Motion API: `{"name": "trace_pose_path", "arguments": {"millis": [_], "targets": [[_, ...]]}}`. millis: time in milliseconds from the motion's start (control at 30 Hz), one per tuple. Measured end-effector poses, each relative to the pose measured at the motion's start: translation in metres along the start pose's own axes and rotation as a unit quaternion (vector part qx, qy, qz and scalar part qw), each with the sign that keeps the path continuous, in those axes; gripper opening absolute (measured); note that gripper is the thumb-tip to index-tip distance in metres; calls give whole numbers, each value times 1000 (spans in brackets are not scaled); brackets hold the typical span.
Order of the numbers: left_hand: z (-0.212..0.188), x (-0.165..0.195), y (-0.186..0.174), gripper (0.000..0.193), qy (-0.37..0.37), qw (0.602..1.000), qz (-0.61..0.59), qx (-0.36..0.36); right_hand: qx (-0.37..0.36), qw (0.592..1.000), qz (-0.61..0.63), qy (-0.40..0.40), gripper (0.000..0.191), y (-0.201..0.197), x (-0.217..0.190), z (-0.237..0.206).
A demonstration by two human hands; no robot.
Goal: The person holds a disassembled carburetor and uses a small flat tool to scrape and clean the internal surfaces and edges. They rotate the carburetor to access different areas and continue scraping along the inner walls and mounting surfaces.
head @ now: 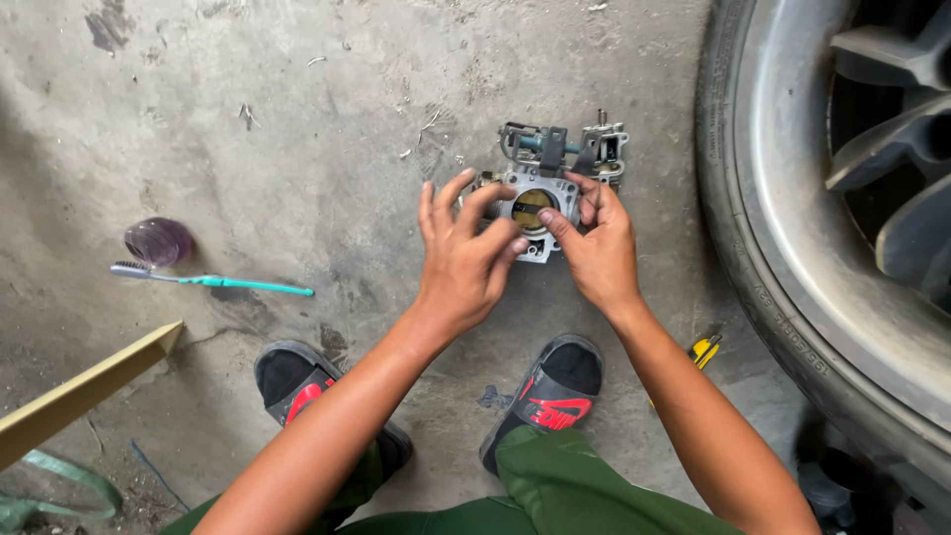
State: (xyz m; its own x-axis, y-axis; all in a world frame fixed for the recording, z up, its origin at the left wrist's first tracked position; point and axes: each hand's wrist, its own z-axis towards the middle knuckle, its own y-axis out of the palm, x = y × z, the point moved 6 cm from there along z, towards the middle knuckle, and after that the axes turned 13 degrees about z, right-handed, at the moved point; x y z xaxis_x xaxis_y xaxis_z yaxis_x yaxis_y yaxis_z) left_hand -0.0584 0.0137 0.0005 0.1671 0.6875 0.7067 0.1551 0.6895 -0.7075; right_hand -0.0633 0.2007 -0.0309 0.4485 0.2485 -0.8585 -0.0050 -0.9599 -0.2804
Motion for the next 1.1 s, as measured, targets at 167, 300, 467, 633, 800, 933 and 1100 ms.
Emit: {"name": "trace_pose_path", "arguments": {"millis": [167, 300, 467, 633, 800, 933, 1100], "targets": [[-6, -34, -3, 26, -131, 990, -47, 23, 24, 993, -11, -115, 34, -13, -13, -16], [5, -42, -8, 43, -142, 971, -189, 47, 12, 995, 49, -85, 34, -31, 3, -25], [5, -5, -13, 132, 85, 996, -20, -3, -2, 993, -101, -61, 22, -44, 19, -45], [-6, 10, -2, 137, 44, 998, -32, -35, -49, 985, -71, -152, 27, -54, 7, -44], [-11, 11, 3, 120, 28, 997, -50, -60, -46, 992, -25, -112, 16, -55, 9, -36], [-16, 13, 7, 113, 13, 994, -82, -73, -57, 976, -93, -186, 11, -53, -4, -33], [-14, 14, 11, 113, 8, 994, -82, -76, -115, 960, -116, -226, 12, -51, -15, -33]]}}
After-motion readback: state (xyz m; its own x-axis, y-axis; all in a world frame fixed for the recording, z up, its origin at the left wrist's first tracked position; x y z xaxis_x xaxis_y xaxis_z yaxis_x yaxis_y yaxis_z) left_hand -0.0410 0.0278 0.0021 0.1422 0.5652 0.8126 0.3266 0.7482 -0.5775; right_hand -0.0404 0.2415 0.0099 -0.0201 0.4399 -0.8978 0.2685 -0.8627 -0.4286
